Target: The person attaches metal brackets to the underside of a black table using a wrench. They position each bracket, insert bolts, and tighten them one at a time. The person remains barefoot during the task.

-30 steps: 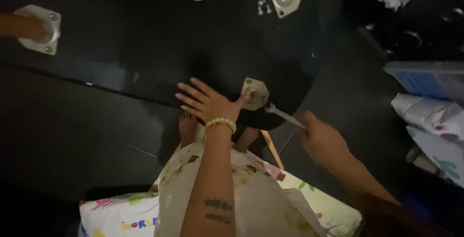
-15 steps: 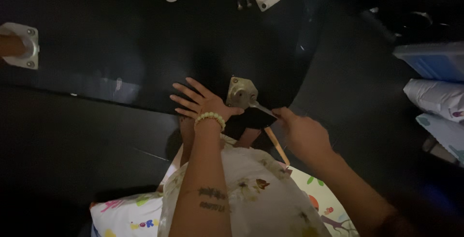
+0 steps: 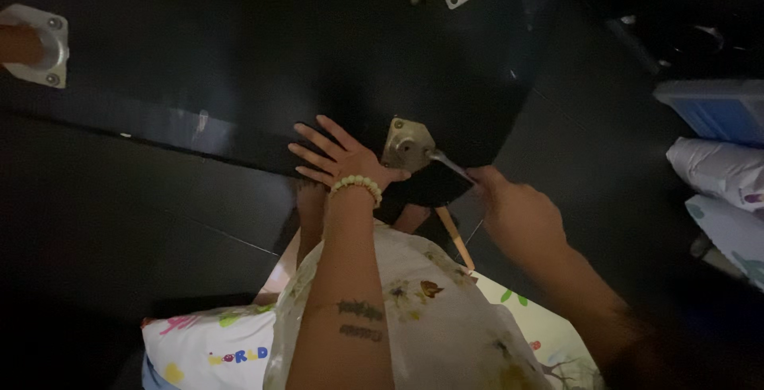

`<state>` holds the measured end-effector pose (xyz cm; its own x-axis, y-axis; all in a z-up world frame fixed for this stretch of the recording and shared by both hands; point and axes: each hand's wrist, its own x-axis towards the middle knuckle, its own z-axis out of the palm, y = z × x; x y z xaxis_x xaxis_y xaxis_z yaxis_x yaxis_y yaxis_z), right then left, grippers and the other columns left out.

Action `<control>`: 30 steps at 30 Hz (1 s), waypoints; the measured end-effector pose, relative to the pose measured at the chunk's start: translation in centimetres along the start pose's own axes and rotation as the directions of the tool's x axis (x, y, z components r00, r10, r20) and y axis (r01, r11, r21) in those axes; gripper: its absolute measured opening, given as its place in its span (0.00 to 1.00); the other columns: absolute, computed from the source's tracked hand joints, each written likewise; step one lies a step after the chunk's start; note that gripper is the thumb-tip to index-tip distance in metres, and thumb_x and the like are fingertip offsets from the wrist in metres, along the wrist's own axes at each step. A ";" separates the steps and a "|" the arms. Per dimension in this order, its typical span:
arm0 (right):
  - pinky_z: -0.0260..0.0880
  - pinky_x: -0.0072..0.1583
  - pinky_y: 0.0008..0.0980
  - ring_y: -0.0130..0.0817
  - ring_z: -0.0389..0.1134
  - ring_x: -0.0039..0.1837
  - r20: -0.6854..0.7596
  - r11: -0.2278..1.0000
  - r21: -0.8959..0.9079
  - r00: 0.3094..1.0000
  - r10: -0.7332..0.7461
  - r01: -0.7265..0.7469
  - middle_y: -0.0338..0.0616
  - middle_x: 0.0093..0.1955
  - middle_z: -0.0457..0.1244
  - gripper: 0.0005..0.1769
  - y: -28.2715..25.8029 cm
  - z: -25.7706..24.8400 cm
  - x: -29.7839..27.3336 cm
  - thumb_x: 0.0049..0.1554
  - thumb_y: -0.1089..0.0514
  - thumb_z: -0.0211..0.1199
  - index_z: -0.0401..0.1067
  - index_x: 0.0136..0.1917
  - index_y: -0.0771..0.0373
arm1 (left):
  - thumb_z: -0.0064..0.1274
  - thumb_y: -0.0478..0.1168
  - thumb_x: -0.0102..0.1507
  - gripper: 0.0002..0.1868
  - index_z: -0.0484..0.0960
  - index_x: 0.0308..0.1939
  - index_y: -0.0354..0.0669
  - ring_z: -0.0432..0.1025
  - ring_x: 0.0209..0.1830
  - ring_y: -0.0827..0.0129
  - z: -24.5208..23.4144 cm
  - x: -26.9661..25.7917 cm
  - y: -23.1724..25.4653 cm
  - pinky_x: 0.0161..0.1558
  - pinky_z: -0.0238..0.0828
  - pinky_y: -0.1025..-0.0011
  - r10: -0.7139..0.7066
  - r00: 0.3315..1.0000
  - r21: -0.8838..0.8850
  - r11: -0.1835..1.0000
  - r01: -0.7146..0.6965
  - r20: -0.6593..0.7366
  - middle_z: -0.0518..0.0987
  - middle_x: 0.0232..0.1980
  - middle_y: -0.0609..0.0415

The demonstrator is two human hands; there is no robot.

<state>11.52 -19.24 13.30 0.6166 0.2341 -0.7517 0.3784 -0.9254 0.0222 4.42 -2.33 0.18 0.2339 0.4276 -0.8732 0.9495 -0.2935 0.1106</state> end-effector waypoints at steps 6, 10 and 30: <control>0.72 0.43 0.47 0.47 0.72 0.40 0.031 0.997 -0.069 0.999 -0.019 0.021 0.51 0.39 0.69 0.19 -1.4 0.2 0.2 0.64 0.50 0.47 0.65 0.68 0.45 | 0.74 0.67 0.40 0.91 0.11 0.73 0.37 0.07 0.74 0.26 0.3 -0.4 0.0 0.72 0.14 0.31 0.009 0.998 -0.011 1.000 -0.009 -0.058 0.09 0.75 0.27; 0.71 0.45 0.46 0.45 0.73 0.42 -0.087 0.984 0.162 0.994 -0.059 0.073 0.51 0.41 0.69 0.16 -0.5 1.2 0.6 0.65 0.51 0.48 0.68 0.64 0.52 | 0.74 0.66 0.41 0.90 0.10 0.73 0.37 0.07 0.74 0.25 0.3 -0.1 0.0 0.71 0.13 0.31 0.002 0.999 -0.013 1.000 -0.003 -0.040 0.08 0.74 0.26; 0.64 0.37 0.39 0.37 0.65 0.32 -0.384 0.873 0.468 0.922 0.057 0.141 0.50 0.31 0.64 0.15 -2.7 9.0 7.8 0.53 0.54 0.70 0.70 0.46 0.64 | 0.71 0.71 0.41 0.88 0.14 0.74 0.40 0.07 0.75 0.29 -0.1 -0.5 -0.2 0.72 0.10 0.34 0.009 1.000 -0.108 0.994 -0.010 -0.015 0.09 0.76 0.30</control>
<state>9.16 -17.57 1.45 0.8548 0.2774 -0.4387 0.0940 -0.9140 -0.3947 4.19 -2.36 0.63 0.2451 0.4375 -0.8652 0.9642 -0.2035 0.1702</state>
